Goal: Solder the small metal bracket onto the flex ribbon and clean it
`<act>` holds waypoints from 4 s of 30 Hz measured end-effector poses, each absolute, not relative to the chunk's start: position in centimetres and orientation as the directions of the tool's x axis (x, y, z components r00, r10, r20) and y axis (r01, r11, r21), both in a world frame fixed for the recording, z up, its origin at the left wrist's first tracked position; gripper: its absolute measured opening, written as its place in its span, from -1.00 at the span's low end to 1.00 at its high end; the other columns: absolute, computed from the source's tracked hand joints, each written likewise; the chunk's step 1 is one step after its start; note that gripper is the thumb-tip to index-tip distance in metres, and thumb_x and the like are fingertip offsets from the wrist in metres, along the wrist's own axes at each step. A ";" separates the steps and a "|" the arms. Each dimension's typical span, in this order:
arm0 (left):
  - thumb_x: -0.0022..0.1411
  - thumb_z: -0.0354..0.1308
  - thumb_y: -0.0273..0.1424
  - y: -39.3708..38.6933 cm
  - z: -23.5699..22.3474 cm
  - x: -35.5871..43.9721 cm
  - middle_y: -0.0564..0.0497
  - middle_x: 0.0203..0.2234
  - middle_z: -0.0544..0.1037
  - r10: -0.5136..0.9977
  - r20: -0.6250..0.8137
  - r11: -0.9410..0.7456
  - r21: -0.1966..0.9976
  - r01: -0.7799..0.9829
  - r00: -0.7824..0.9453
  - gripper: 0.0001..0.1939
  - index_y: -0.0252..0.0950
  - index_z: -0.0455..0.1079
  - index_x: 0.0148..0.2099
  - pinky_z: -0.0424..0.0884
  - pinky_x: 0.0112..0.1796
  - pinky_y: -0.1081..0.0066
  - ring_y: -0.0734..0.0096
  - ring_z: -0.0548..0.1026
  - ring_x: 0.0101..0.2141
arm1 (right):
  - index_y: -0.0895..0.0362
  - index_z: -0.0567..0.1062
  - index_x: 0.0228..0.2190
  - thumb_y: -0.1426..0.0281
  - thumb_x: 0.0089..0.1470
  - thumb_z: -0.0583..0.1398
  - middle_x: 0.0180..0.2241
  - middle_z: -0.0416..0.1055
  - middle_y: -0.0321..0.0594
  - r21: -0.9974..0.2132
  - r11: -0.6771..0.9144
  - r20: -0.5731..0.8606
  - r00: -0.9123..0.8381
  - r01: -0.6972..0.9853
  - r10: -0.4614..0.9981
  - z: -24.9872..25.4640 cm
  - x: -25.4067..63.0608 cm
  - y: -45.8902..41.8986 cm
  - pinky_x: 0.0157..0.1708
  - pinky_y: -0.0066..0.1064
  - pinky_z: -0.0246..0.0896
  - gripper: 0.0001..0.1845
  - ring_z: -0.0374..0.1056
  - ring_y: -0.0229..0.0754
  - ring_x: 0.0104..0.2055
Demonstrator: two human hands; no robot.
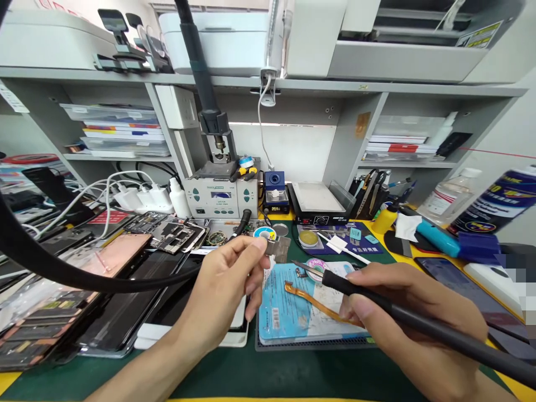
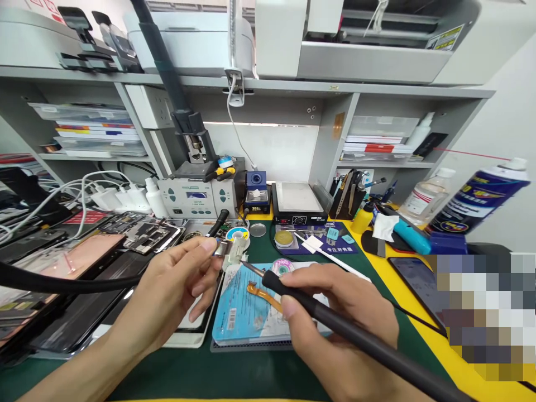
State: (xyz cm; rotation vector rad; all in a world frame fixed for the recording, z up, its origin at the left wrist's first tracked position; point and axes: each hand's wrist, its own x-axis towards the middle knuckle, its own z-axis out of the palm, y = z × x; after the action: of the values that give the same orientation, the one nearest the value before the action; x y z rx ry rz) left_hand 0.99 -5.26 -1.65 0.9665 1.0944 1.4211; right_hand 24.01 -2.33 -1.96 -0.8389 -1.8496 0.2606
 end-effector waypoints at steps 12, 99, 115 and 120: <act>0.28 0.20 -0.23 -5.7 -1.6 1.5 0.21 -0.81 0.32 0.989 -0.145 0.131 0.918 -0.374 -0.008 -0.78 -0.24 0.28 -0.25 0.18 -0.84 0.61 0.55 0.21 -0.87 | 0.06 0.49 -0.29 0.61 -0.04 0.28 -0.50 0.58 -0.32 -0.160 0.943 0.836 -0.468 0.293 0.287 -0.7 23.8 -1.1 -0.45 -0.51 0.51 -0.74 0.55 -0.22 -0.51; 0.39 0.08 -0.20 -6.4 -1.6 2.7 0.01 -0.39 0.65 0.998 -0.057 0.049 0.981 -0.190 -0.040 -0.78 -0.21 0.17 -0.19 0.28 -0.75 0.56 0.67 0.25 -0.82 | 0.00 0.52 -0.47 0.35 0.18 0.24 -0.62 0.53 -0.38 -0.732 0.647 0.640 -0.110 0.214 0.760 -1.5 23.0 -1.9 -0.60 -0.49 0.43 -0.83 0.50 -0.22 -0.62; 0.40 0.06 -0.20 -6.3 -1.9 2.7 0.14 -0.64 0.51 0.998 -0.053 0.047 0.979 -0.196 -0.023 -0.80 -0.20 0.18 -0.17 0.30 -0.75 0.55 0.60 0.24 -0.80 | -0.01 0.49 -0.48 0.28 0.20 0.22 -0.61 0.54 -0.38 -0.814 0.550 0.539 -0.109 0.188 0.835 -1.3 22.7 -2.5 -0.56 -0.49 0.41 -0.79 0.49 -0.24 -0.59; 0.39 0.06 -0.17 -6.4 -1.9 2.8 0.18 -0.74 0.43 0.997 -0.072 0.066 0.982 -0.178 -0.025 -0.78 -0.20 0.19 -0.17 0.29 -0.75 0.55 0.57 0.21 -0.81 | 0.00 0.49 -0.48 0.28 0.19 0.23 -0.60 0.55 -0.37 -0.818 0.545 0.531 -0.120 0.186 0.839 -1.2 22.7 -2.4 -0.54 -0.49 0.41 -0.80 0.50 -0.23 -0.58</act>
State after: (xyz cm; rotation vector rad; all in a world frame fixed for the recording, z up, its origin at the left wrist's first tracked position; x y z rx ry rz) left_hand 2.78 -6.36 -1.86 1.0124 1.1314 1.2599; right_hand 22.67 -2.41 -1.20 -0.8832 -1.6265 0.7049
